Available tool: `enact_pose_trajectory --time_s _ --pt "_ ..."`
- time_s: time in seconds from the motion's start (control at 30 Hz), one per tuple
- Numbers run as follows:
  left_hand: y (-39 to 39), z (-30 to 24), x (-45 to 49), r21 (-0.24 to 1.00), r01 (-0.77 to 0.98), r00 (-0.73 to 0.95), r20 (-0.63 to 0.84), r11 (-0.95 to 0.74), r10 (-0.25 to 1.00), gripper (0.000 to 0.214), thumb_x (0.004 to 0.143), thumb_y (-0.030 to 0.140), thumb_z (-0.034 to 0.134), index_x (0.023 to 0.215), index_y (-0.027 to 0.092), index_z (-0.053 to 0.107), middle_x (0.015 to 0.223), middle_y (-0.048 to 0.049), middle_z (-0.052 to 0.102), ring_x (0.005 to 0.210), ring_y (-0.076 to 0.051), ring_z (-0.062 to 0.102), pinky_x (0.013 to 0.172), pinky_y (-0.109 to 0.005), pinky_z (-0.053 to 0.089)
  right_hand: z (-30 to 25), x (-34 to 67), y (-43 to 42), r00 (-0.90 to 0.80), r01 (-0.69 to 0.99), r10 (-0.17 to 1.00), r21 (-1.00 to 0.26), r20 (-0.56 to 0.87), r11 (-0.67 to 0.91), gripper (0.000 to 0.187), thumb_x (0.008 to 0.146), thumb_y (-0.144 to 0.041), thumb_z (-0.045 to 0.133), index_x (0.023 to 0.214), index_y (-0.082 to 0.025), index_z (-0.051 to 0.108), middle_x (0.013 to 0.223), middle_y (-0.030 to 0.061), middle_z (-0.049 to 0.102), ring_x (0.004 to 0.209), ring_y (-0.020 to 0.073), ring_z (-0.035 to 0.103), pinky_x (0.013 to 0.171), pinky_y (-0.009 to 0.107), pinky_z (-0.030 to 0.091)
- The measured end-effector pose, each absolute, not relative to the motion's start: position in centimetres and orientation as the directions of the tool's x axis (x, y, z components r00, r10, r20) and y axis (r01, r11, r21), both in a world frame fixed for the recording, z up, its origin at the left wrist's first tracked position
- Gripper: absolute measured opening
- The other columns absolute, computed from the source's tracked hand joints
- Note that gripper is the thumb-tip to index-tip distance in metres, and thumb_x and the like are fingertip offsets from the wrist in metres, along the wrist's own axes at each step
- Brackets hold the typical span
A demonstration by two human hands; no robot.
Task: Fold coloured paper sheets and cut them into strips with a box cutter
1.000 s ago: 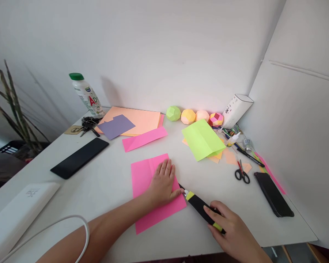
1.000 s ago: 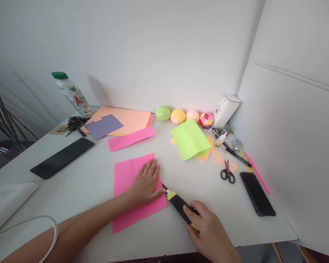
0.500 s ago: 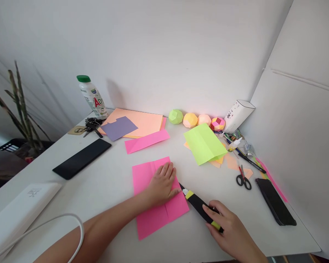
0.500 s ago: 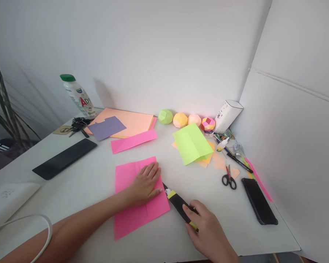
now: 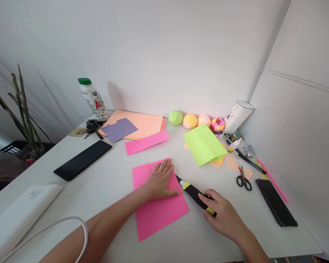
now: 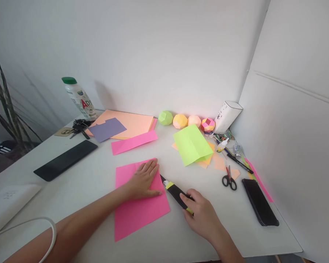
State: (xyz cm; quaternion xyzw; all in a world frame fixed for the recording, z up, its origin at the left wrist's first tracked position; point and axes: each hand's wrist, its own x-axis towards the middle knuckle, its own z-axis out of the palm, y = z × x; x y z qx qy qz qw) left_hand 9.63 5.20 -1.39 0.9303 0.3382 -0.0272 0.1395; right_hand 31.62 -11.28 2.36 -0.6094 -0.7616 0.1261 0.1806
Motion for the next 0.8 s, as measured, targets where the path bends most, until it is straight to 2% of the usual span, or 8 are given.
enact_pose_trajectory --time_s 0.1,0.27,0.47,0.67,0.8 --pt "5.4 -1.0 9.8 0.222 0.650 0.760 -0.169 -0.727 0.628 0.116 0.069 0.084 0.032 0.146 -0.002 0.016 0.153 -0.0205 0.001 0.141 -0.035 0.000 0.113 -0.046 0.006 2.5 31.5 -10.5 -0.200 0.882 0.973 -0.410 0.116 0.230 0.040 0.084 -0.015 0.046 0.121 -0.018 0.060 0.108 0.0118 0.058 0.082 0.0167 0.065 0.065 0.027 0.057" --pt "5.6 -1.4 10.0 0.206 0.653 0.756 -0.125 -0.729 0.643 0.119 0.065 0.087 0.032 0.145 0.000 0.021 0.153 -0.0207 0.004 0.140 -0.036 -0.002 0.113 -0.046 0.001 2.4 31.4 -10.0 -0.197 0.890 0.973 -0.394 0.123 0.230 0.040 0.084 -0.014 0.046 0.121 -0.019 0.059 0.108 0.0109 0.058 0.080 0.0157 0.064 0.067 0.028 0.057" --pt "5.7 -1.9 10.0 0.202 0.647 0.761 -0.113 -0.735 0.639 0.118 0.066 0.087 0.029 0.146 0.000 0.018 0.153 -0.0207 0.004 0.140 -0.036 -0.003 0.113 -0.046 0.000 2.0 31.3 -7.9 -0.226 0.889 0.963 -0.373 0.146 0.265 0.038 0.083 -0.015 0.047 0.118 -0.016 0.061 0.104 0.0109 0.058 0.070 0.0143 0.063 0.064 0.030 0.056" --pt "5.7 -2.2 9.9 0.206 0.629 0.775 -0.082 -0.750 0.627 0.117 0.068 0.085 0.031 0.145 -0.002 0.017 0.152 -0.0226 0.001 0.140 -0.036 -0.004 0.113 -0.045 0.000 1.6 31.0 -5.8 -0.238 0.900 0.953 -0.326 0.190 0.290 0.039 0.082 -0.017 0.048 0.119 -0.018 0.061 0.104 0.0107 0.059 0.084 0.0184 0.063 0.069 0.032 0.055" --pt "5.7 -2.1 10.0 0.210 0.631 0.772 -0.072 -0.747 0.632 0.118 0.067 0.085 0.032 0.146 -0.001 0.018 0.152 -0.0225 0.003 0.140 -0.036 -0.002 0.113 -0.047 0.002 1.2 30.9 -4.6 -0.250 0.900 0.947 -0.312 0.203 0.305 0.039 0.081 -0.017 0.049 0.119 -0.018 0.061 0.103 0.0100 0.059 0.083 0.0185 0.063 0.070 0.032 0.055"
